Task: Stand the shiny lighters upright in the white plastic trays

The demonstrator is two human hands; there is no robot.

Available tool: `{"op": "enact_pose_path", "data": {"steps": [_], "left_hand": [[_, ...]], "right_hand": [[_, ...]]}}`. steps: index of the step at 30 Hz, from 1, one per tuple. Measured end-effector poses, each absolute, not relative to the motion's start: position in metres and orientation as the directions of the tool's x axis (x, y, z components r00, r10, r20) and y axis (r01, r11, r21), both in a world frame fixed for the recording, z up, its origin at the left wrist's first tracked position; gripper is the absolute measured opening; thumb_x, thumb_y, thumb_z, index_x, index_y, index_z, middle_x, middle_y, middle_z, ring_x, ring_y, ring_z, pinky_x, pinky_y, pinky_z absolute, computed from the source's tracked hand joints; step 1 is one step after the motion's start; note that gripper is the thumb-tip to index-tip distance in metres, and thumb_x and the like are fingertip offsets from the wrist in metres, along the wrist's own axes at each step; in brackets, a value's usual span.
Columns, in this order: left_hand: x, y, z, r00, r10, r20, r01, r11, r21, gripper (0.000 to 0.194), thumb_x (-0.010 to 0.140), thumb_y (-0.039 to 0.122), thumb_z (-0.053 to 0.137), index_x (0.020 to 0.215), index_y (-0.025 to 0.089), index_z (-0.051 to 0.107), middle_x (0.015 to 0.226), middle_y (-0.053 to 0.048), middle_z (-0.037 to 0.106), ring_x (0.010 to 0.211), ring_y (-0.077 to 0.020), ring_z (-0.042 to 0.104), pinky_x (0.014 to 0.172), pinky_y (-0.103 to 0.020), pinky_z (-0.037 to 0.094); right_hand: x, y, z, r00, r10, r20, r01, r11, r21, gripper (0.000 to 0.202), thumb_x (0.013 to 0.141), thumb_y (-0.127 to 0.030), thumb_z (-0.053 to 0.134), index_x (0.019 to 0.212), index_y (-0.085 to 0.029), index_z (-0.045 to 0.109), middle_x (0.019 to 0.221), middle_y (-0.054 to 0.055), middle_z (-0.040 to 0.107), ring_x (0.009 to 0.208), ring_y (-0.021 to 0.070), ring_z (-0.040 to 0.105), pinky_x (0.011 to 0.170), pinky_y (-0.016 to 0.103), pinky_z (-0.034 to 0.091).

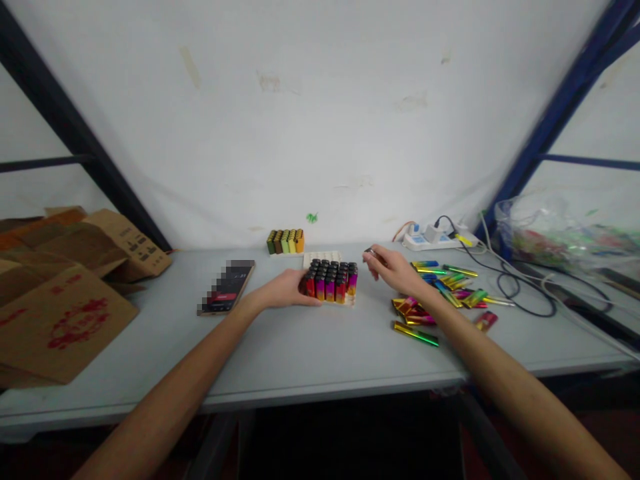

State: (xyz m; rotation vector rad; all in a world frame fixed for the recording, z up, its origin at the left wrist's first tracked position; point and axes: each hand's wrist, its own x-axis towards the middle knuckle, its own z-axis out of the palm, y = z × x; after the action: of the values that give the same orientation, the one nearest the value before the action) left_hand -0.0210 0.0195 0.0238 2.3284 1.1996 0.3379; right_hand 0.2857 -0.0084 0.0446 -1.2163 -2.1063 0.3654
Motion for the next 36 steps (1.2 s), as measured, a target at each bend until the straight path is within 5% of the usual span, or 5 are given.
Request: {"op": "enact_pose_path", "data": {"steps": [6,10,15,31,36], "left_hand": [[-0.021,0.02,0.023,0.577,0.817,-0.009,0.689,-0.481,0.542,0.067,0.067,0.062,0.08,0.116,0.018,0.067,0.11,-0.007,0.078,0.102,-0.032,0.072,0.085,-0.036,0.056],[-0.021,0.02,0.022,0.576,0.818,-0.011,0.687,-0.477,0.548,0.065,0.067,0.062,0.08,0.115,0.019,0.068,0.106,-0.005,0.079,0.101,-0.0314,0.072,0.084,-0.035,0.056],[-0.02,0.02,0.023,0.581,0.814,-0.013,0.685,-0.481,0.547,0.065,0.067,0.061,0.081,0.115,0.019,0.067,0.106,-0.006,0.079,0.099,-0.0313,0.072,0.084,-0.036,0.056],[-0.021,0.019,0.024,0.578,0.816,-0.003,0.679,-0.478,0.557,0.066,0.068,0.059,0.082,0.117,0.018,0.067,0.109,-0.007,0.078,0.099,-0.0317,0.073,0.087,-0.038,0.056],[-0.02,0.019,0.025,0.58,0.814,-0.018,0.684,-0.475,0.553,0.064,0.068,0.058,0.081,0.114,0.017,0.067,0.109,-0.007,0.078,0.098,-0.0306,0.073,0.086,-0.037,0.056]], "right_hand": [[0.291,-0.009,0.05,-0.448,0.732,0.513,0.677,0.653,-0.34,0.049,0.104,-0.056,0.038,0.075,-0.021,0.054,0.078,0.005,0.058,0.073,0.0177,0.053,0.072,0.03,0.041],[0.29,-0.015,0.051,-0.418,0.811,0.41,0.636,0.583,-0.506,0.05,0.099,-0.063,0.047,0.072,-0.021,0.052,0.058,-0.001,0.056,0.054,0.0133,0.048,0.057,0.027,0.036],[0.284,-0.019,0.045,-0.496,0.816,0.296,0.518,0.552,-0.654,0.048,0.09,-0.067,0.061,0.081,-0.02,0.058,0.056,0.0,0.066,0.048,0.0137,0.058,0.054,0.025,0.042],[0.273,-0.019,0.046,-0.599,0.774,0.207,0.599,0.604,-0.525,0.054,0.094,-0.07,0.054,0.077,-0.02,0.063,0.056,0.0,0.063,0.049,0.0137,0.056,0.055,0.025,0.037],[0.267,-0.017,0.041,-0.566,0.795,0.22,0.702,0.604,-0.378,0.059,0.094,-0.07,0.055,0.071,-0.017,0.065,0.059,0.004,0.065,0.05,0.0132,0.052,0.057,0.026,0.032]]}}
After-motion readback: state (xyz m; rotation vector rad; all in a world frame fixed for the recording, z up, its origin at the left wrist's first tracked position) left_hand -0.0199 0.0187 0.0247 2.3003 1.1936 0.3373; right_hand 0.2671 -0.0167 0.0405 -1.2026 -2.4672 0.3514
